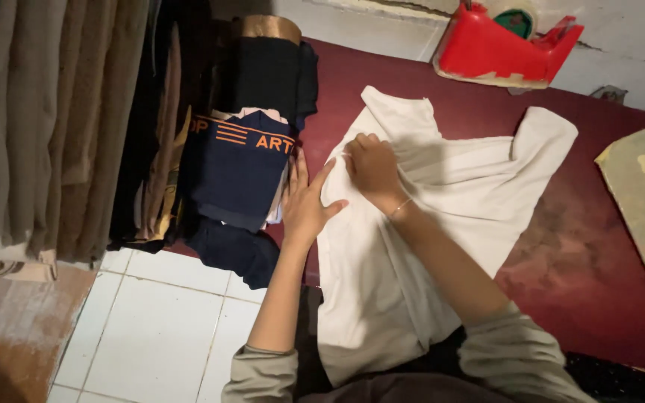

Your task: The person folds a white long-sleeved shirt on a red table. They smooth the fabric, fold the sleeves, and fold the body of the shirt multiple times. The person also briefly picks up a small white tag from a nearby basket.

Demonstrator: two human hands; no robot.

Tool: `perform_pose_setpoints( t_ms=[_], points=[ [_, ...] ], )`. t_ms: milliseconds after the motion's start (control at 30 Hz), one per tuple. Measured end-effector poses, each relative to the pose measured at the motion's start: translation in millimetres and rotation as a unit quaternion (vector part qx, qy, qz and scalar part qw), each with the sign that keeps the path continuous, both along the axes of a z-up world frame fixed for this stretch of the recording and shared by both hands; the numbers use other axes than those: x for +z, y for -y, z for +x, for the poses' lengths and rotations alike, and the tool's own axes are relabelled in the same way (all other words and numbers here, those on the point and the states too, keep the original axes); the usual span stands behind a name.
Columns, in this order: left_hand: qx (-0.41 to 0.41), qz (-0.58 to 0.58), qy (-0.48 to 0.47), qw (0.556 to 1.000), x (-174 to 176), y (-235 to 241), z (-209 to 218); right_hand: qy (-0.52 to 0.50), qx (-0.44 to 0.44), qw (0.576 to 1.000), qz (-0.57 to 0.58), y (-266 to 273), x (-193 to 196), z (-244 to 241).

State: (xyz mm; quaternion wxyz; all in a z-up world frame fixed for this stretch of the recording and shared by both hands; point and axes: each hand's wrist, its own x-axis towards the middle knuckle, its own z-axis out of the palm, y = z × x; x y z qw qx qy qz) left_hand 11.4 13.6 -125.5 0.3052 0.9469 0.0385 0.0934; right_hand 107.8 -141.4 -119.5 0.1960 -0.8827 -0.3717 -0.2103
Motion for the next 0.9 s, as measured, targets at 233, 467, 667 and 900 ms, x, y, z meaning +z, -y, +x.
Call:
perform_pose_setpoints(
  t_ms=[233,467,667,900],
  points=[
    [0.001,0.010,-0.021,1.000,-0.7,2.4,2.5,-0.016,0.165,0.985,0.043,7.5,7.4,-16.3],
    [0.011,0.000,-0.045,0.999,-4.5,1.0,11.0,0.004,0.073,0.996,0.054,-4.3,11.3,-12.9],
    [0.018,-0.008,-0.070,0.997,-3.0,3.9,6.0,-0.006,0.016,0.999,0.041,-10.2,7.3,-3.5],
    [0.010,-0.008,-0.051,0.999,-8.2,5.7,6.6,-0.021,0.000,1.000,0.008,-11.1,12.5,6.1]
  ],
)
